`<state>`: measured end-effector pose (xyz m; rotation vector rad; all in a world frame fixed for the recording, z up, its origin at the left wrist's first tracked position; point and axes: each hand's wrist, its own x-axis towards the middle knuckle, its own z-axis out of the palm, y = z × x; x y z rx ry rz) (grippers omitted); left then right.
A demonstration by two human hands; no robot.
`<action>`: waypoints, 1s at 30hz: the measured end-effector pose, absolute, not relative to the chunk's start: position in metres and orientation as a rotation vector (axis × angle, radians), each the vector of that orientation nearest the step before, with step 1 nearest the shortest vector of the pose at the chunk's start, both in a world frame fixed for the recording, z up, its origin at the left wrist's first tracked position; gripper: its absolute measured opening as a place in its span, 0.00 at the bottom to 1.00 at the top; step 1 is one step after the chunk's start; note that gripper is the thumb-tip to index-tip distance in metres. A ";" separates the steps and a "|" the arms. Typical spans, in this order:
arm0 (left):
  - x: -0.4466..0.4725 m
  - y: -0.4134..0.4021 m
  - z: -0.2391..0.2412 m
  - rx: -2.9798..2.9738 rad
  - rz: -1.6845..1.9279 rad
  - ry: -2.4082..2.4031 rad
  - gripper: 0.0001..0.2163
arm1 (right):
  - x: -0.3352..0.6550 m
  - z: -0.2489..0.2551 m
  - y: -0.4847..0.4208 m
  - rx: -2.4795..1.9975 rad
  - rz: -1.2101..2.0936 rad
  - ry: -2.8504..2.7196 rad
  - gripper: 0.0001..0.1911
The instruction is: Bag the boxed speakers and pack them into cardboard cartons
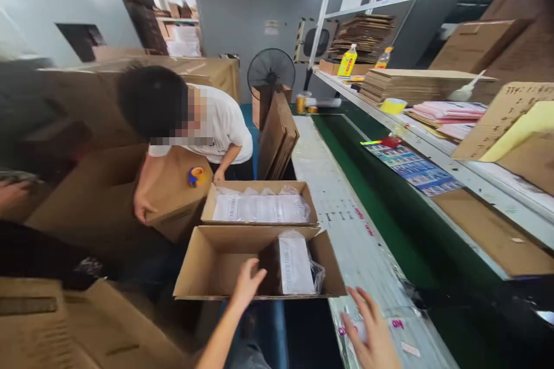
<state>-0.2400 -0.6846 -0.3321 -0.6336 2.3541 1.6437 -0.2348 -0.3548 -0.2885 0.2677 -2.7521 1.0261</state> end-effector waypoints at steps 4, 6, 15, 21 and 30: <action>-0.285 -0.736 -0.351 -1.024 1.785 1.895 0.25 | -0.275 -0.295 -0.410 0.257 0.996 -3.062 0.24; -0.311 -0.730 -0.364 -1.055 1.800 1.721 0.26 | -0.306 -0.301 -0.441 0.080 0.711 -3.231 0.29; -0.348 -0.617 -0.436 -1.325 1.635 1.084 0.32 | -0.366 -0.349 -0.479 -0.512 0.504 -3.682 0.17; -0.356 -0.625 -0.470 -1.250 1.853 0.843 0.22 | -0.355 -0.347 -0.468 -0.242 1.008 -3.719 0.09; -0.374 -0.604 -0.474 -1.092 1.899 0.847 0.21 | -0.354 -0.331 -0.471 -0.608 1.003 -3.481 0.10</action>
